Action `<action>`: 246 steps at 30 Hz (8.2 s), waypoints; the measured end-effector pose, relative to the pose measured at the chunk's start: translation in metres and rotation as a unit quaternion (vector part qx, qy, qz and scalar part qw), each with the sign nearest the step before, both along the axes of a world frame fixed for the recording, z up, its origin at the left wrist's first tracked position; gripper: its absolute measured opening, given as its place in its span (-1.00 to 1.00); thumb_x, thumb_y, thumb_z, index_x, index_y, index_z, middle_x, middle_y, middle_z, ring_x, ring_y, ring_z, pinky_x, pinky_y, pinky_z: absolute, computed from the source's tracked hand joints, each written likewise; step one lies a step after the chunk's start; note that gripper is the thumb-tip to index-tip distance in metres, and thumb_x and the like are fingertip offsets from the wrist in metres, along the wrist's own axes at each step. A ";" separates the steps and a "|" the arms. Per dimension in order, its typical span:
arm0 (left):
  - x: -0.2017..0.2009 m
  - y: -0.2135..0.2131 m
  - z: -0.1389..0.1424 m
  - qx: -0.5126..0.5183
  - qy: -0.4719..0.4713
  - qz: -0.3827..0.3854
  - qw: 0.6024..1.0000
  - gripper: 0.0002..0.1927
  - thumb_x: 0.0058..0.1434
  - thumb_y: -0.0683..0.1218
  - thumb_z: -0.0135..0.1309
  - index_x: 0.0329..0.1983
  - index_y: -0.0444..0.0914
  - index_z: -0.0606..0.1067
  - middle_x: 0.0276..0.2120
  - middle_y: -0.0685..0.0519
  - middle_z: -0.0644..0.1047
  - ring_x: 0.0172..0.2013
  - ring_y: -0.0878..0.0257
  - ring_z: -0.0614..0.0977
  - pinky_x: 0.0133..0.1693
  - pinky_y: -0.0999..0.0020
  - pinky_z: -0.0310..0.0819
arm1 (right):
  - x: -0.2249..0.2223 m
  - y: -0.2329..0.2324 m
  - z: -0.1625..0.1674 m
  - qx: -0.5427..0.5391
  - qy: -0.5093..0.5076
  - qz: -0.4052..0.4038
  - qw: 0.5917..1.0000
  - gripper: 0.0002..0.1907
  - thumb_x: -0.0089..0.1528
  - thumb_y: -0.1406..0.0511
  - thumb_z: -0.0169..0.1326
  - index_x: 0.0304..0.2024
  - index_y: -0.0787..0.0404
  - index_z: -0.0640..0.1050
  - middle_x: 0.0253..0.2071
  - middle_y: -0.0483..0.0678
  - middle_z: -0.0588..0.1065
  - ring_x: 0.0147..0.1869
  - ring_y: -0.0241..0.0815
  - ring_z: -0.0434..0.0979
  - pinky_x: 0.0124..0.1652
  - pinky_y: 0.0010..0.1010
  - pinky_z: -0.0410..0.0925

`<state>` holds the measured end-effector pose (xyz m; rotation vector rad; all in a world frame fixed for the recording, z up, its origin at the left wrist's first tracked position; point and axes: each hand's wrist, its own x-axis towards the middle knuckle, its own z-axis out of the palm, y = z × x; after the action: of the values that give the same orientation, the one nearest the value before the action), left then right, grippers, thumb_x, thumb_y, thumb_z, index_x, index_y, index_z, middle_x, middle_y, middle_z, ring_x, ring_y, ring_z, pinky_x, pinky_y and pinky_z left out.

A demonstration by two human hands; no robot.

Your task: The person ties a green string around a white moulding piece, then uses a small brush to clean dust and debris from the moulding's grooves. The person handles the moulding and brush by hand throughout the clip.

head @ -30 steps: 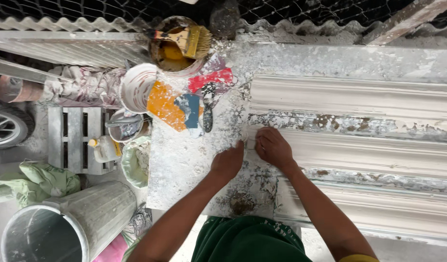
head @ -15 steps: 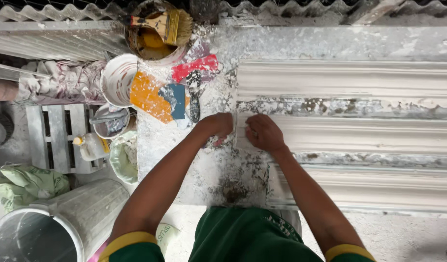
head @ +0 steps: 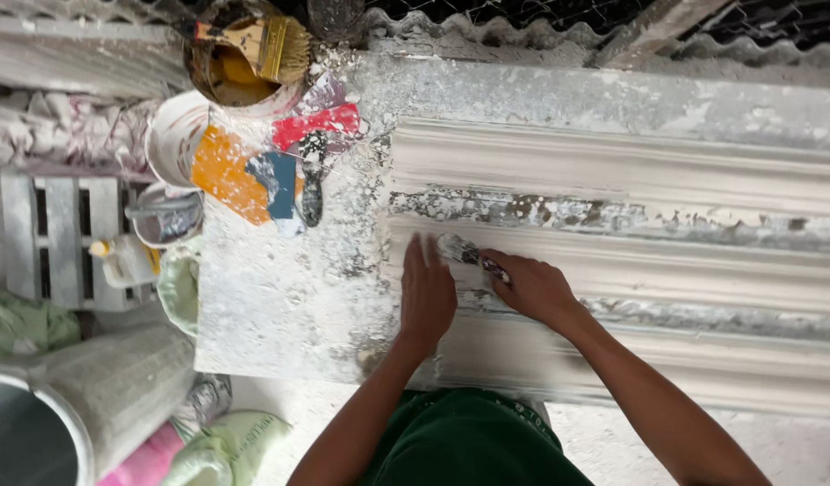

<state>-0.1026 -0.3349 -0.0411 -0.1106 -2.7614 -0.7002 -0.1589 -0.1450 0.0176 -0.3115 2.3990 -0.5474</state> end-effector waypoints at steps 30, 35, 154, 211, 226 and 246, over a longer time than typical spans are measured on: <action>0.006 0.067 0.010 0.585 -0.266 0.023 0.766 -0.40 0.46 0.11 -0.31 0.45 -0.32 0.07 0.06 -0.07 0.46 -0.10 0.25 0.64 -0.25 0.31 0.65 | 0.052 0.043 -0.043 -0.273 0.064 0.040 0.959 -0.16 0.13 0.34 0.19 0.43 0.19 0.17 0.33 0.41 0.18 0.41 0.38 0.11 0.23 0.10 0.15; -0.019 -0.044 0.022 0.012 -0.274 -0.082 0.958 -0.60 0.48 0.04 -0.16 0.23 -0.28 0.40 -0.28 -0.06 0.54 -0.54 0.19 0.61 -0.60 0.30 0.53 | 0.113 0.104 -0.087 -0.083 0.239 -0.101 0.962 -0.30 0.24 0.16 0.11 0.41 0.10 0.27 0.25 0.17 0.27 0.57 0.26 0.01 0.43 0.22 -0.06; 0.011 1.983 0.014 0.016 -0.194 -0.519 0.833 -0.59 0.43 0.08 -0.18 0.10 -0.28 0.47 -0.13 -0.09 0.57 -0.52 0.17 0.61 -0.52 0.18 0.55 | 0.231 1.921 -0.091 0.153 0.287 -0.411 0.852 -0.45 0.39 0.03 -0.33 0.40 -0.05 0.30 0.57 0.05 0.06 0.65 0.17 -0.18 0.46 0.17 -0.42; 0.034 2.067 -0.046 -0.138 -0.004 -0.251 0.958 -0.63 0.35 -0.09 -0.09 0.19 -0.26 0.45 0.07 -0.09 0.46 0.05 -0.04 0.48 0.08 -0.02 0.33 | 0.238 2.157 -0.110 -0.169 0.087 -0.394 0.899 -0.56 0.45 0.12 -0.10 0.30 0.15 0.47 -0.53 0.04 0.55 -0.69 -0.38 0.24 -0.67 -0.48 0.15; 0.034 2.065 -0.044 -0.130 -0.015 -0.253 0.959 -0.64 0.34 -0.09 -0.04 0.18 -0.27 0.46 0.01 -0.05 0.45 0.02 0.00 0.48 0.06 0.01 0.34 | 0.238 2.160 -0.087 -0.104 0.079 -0.414 0.901 -0.53 0.40 0.09 -0.09 0.26 0.19 0.46 -0.55 0.01 0.57 -0.70 -0.25 0.44 -0.65 -0.34 0.28; 0.120 2.139 -0.033 0.213 -0.212 -0.276 0.913 -0.62 0.49 0.08 -0.16 0.26 -0.20 0.29 -0.09 -0.16 0.58 -0.10 -0.01 0.60 -0.04 -0.04 0.52 | 0.275 2.089 -0.084 -0.401 0.018 -0.410 0.819 -0.43 0.38 0.33 -0.25 0.42 0.23 -0.01 0.22 0.26 0.25 0.05 0.02 0.38 -0.08 -0.17 0.51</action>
<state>0.0174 1.8043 -0.0740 -0.7457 -2.8923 -1.6273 0.1165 1.9445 -0.0666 0.4223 2.1086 -1.9580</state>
